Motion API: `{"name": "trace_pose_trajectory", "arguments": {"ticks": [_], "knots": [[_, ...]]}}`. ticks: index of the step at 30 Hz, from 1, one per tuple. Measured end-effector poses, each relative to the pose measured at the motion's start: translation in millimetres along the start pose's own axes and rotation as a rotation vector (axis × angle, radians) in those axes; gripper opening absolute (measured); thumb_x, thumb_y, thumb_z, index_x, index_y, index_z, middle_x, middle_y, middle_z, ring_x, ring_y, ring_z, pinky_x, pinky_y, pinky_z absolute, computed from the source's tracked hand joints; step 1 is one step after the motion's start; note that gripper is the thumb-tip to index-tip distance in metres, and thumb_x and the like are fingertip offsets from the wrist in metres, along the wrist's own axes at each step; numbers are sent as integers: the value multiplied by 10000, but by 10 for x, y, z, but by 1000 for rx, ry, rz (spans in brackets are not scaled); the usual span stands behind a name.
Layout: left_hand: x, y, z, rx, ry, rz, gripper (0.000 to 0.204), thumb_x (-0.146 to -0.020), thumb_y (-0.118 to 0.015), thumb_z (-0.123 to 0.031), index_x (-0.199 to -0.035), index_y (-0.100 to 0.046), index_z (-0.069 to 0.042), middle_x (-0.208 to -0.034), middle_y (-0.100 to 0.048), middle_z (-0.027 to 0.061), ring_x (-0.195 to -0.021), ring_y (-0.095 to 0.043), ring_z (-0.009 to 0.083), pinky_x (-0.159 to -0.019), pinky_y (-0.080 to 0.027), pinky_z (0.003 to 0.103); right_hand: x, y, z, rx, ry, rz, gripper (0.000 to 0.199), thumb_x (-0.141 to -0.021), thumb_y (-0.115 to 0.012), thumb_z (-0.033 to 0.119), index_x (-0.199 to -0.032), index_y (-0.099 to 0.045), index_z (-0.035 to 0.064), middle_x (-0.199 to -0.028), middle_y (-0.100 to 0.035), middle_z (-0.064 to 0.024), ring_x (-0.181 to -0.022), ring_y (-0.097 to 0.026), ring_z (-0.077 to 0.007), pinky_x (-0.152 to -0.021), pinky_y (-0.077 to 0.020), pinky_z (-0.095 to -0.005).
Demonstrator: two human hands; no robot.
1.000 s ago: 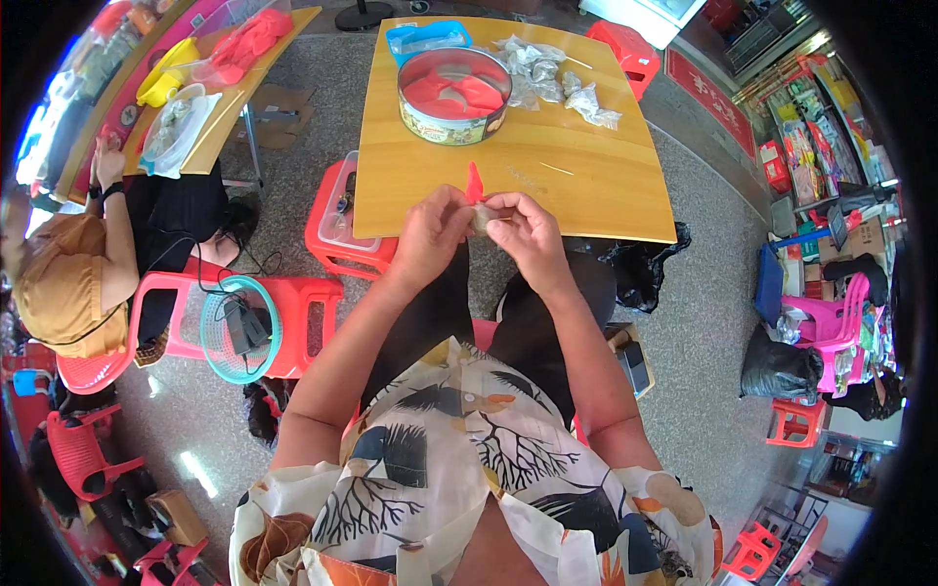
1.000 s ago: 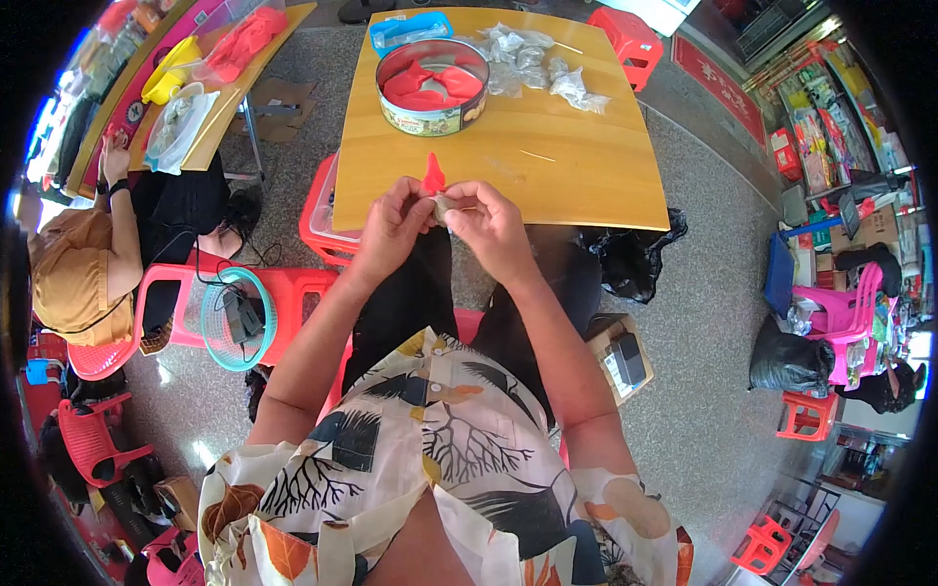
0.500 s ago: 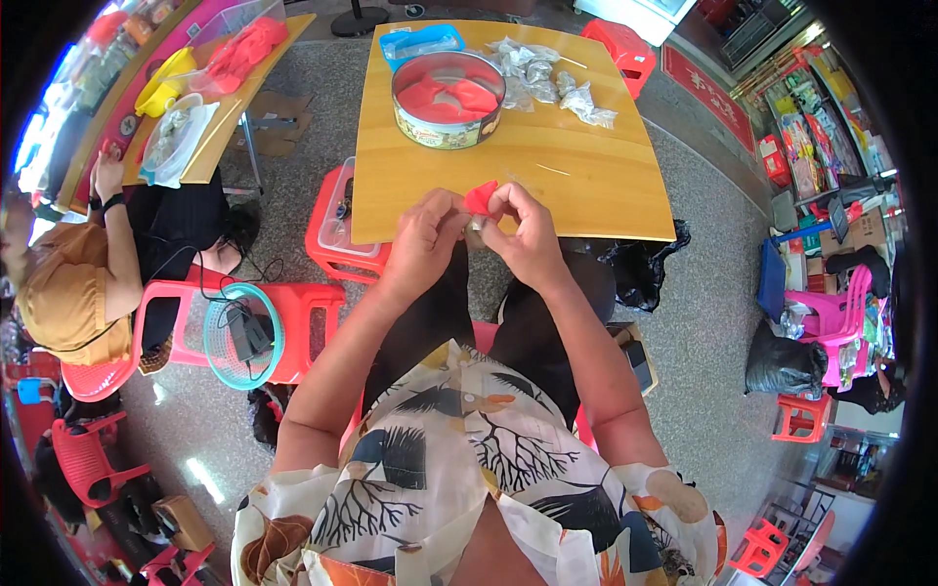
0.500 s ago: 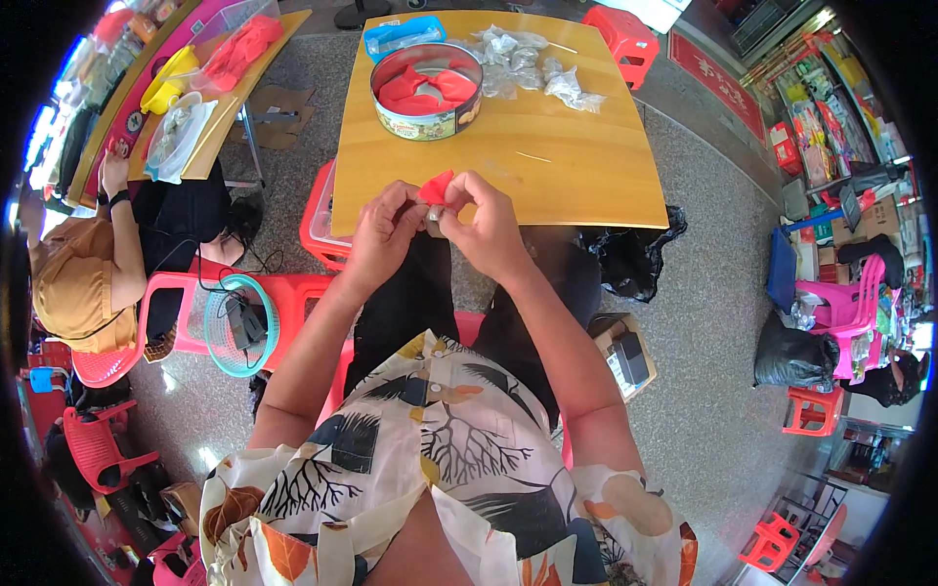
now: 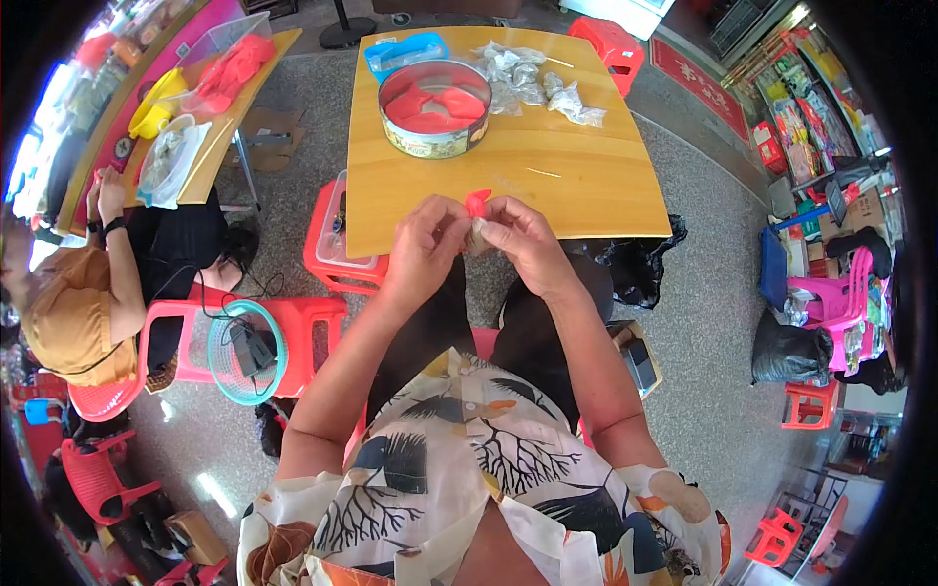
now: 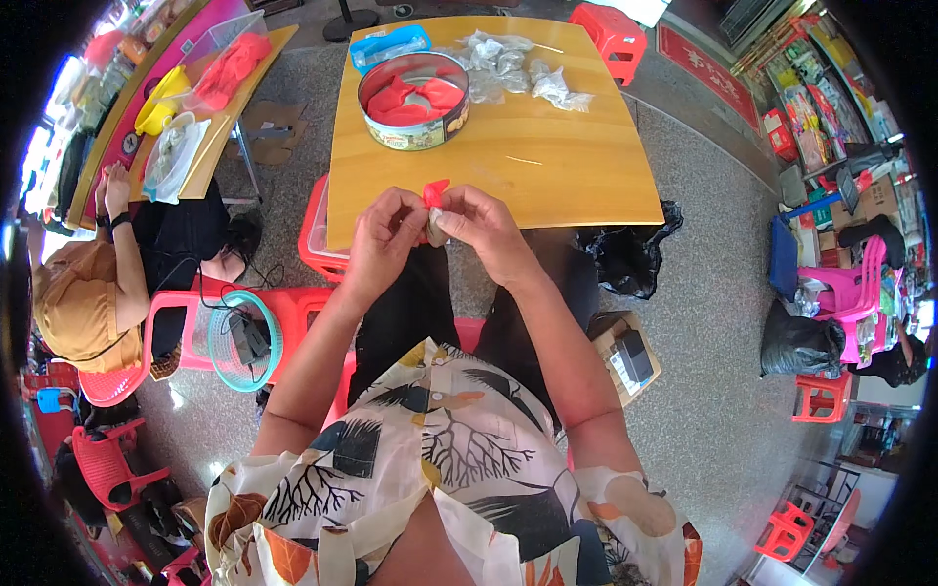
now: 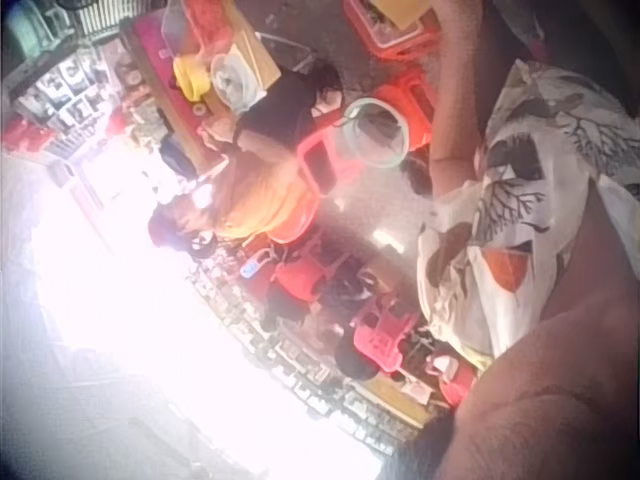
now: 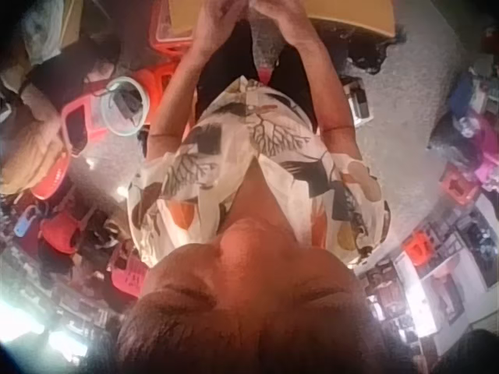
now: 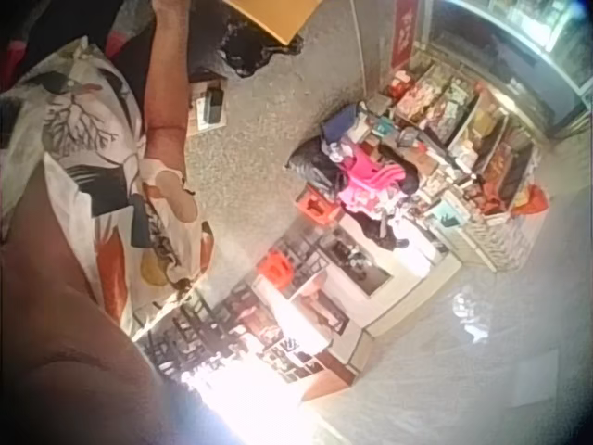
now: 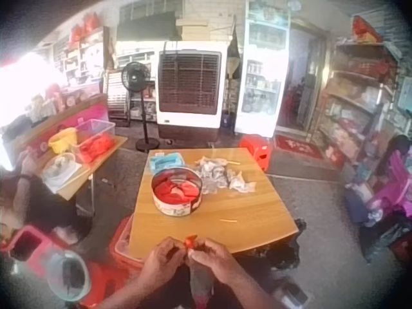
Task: The person sits at a table and repeatedly wraps small white items in red paper. They pick up a white item, fold red paper around it, and place the wrapped item into a round tin on the table. The process is repeated multiple times throughout the clip.
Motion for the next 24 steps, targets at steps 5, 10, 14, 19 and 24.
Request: {"name": "trace_pose_trajectory", "arguments": {"ticks": [5, 10, 14, 19, 24], "knots": [[10, -36, -36, -129, -122, 24, 36, -902, -566, 25, -876, -549, 6, -762, -574, 58, -647, -595, 129, -576, -474, 253, 22, 9, 47, 276, 51, -50, 162, -816, -643, 17, -957, -562, 12, -895, -617, -37, -798, -603, -124, -705, -499, -298], [5, -65, -20, -270, -236, -29, 73, -843, -563, 61, -902, -542, 23, -798, -550, 166, -691, -601, 336, -599, -472, 381, 51, -116, 254, 1047, 370, -211, 175, -789, -656, 8, -881, -508, 18, -798, -608, -86, -759, -631, -192, -701, -502, -301], [-26, -75, -71, -284, -240, -70, 63, -857, -562, 57, -902, -533, 23, -796, -546, 168, -697, -602, 337, -602, -477, 394, 41, -164, 333, 1026, 392, -238, 148, -798, -603, 11, -936, -552, 4, -888, -634, -141, -834, -637, -271, -757, -513, -357], [-30, -121, -216, -205, -235, -62, 57, -860, -559, 70, -876, -533, 21, -792, -550, 156, -694, -605, 309, -602, -482, 377, -32, -1, 199, 567, 275, -113, 210, -809, -617, 8, -1008, -551, 18, -933, -625, -88, -860, -634, -190, -787, -509, -329], [-25, -135, -190, -221, -298, -45, 60, -859, -565, 63, -845, -539, 12, -785, -554, 115, -677, -590, 236, -598, -471, 325, -27, 9, 49, 179, 126, -74, 165, -821, -594, -12, -965, -528, 31, -936, -556, -14, -825, -574, -89, -771, -504, -285]]}}
Point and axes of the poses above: each hand's wrist, its own x-axis away from the middle knuckle, its own y-axis out of the back of the hand, z = x × y, the point moved 4 cm from there along -x, towards the middle knuckle
